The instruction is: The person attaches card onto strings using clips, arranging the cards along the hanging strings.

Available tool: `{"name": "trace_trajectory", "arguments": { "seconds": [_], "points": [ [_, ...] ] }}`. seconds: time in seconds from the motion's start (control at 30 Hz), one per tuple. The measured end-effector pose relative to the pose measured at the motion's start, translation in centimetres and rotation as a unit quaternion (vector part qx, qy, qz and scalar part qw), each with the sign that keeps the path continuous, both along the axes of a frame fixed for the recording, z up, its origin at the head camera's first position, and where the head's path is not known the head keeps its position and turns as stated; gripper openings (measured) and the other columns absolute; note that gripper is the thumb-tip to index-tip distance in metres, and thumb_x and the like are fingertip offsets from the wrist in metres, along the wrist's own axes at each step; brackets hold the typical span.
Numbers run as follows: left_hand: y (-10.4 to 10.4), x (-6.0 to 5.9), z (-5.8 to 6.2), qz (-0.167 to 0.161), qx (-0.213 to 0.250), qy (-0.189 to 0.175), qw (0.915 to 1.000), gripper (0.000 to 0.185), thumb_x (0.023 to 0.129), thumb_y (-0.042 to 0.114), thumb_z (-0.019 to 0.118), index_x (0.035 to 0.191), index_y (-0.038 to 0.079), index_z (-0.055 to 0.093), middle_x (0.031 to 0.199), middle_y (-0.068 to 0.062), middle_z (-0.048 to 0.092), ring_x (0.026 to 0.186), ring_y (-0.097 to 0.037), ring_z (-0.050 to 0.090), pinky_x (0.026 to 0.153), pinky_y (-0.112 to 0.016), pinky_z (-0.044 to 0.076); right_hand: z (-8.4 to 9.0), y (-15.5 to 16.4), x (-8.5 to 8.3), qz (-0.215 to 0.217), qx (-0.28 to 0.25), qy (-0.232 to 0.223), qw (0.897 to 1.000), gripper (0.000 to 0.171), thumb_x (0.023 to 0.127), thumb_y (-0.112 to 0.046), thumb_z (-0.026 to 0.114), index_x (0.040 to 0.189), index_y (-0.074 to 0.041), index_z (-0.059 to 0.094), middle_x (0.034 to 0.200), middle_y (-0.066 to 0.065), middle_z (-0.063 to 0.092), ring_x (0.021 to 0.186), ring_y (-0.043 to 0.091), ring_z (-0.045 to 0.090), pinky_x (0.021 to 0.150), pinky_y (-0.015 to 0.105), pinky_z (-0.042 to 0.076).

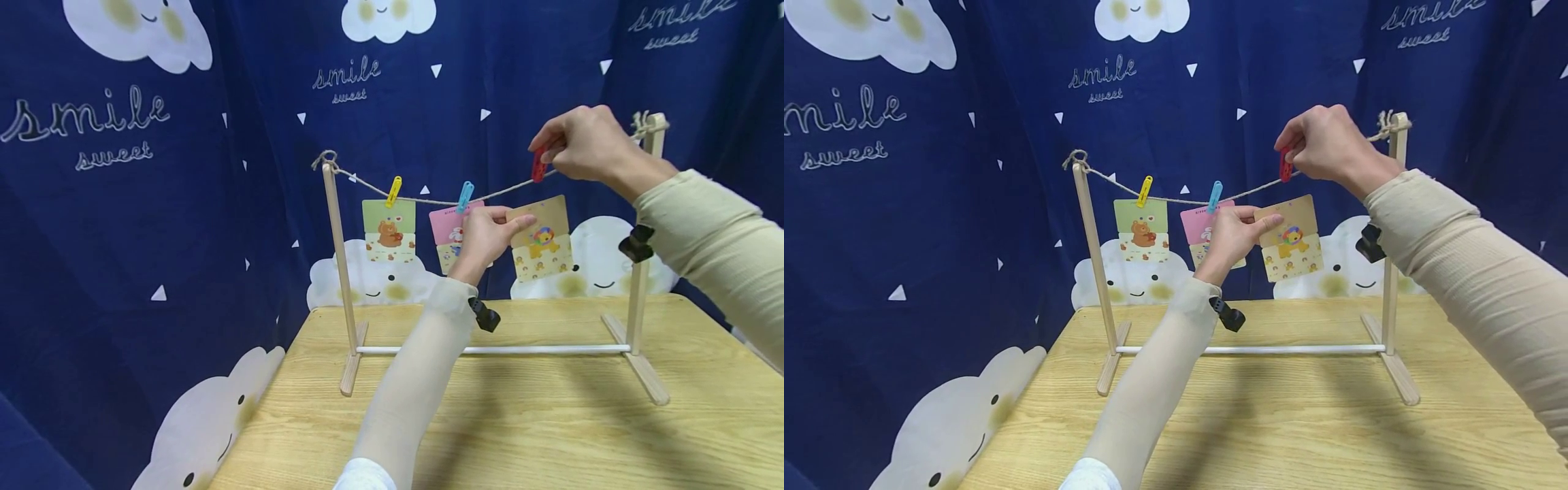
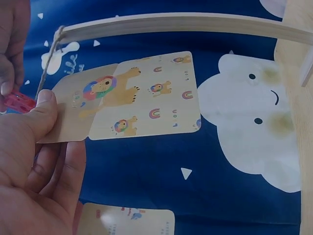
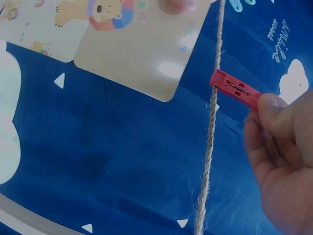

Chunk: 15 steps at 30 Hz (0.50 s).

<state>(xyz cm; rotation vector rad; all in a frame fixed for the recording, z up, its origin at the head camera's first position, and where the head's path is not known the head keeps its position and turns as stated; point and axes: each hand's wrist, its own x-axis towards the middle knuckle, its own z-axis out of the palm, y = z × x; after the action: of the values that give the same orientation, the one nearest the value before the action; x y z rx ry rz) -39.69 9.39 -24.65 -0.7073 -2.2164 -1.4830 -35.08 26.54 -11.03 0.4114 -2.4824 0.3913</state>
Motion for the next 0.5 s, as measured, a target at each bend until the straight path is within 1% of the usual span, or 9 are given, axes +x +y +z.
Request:
{"name": "trace_trajectory", "arguments": {
  "seconds": [0.2, 0.5],
  "points": [
    [-0.04, -0.02, 0.04, 0.001, -0.003, 0.003, 1.0000, 0.057, 0.086, 0.047, 0.083, 0.056, 0.013, 0.048, 0.051, 0.005, 0.035, 0.047, -0.009, 0.037, 0.041, -0.024, 0.021, -0.18, -0.11, -0.31, 0.006, 0.006, 0.010, 1.000, 0.035, 0.082, 0.010, 0.057, 0.107, -0.002, 0.078, 0.096, 0.018, 0.078, 0.083, 0.026, 0.071, 0.053, 0.016, 0.045],
    [-0.14, -0.20, -0.19, -0.011, 0.002, -0.001, 0.9999, 0.057, 0.086, 0.045, 0.083, 0.055, 0.012, 0.049, 0.050, 0.006, 0.035, 0.045, -0.009, 0.035, 0.041, -0.025, 0.019, -0.41, -0.28, -0.55, 0.005, -0.007, 0.005, 1.000, 0.031, 0.084, 0.010, 0.059, 0.106, -0.001, 0.078, 0.097, 0.019, 0.077, 0.081, 0.028, 0.069, 0.052, 0.018, 0.046]
  ]
}}
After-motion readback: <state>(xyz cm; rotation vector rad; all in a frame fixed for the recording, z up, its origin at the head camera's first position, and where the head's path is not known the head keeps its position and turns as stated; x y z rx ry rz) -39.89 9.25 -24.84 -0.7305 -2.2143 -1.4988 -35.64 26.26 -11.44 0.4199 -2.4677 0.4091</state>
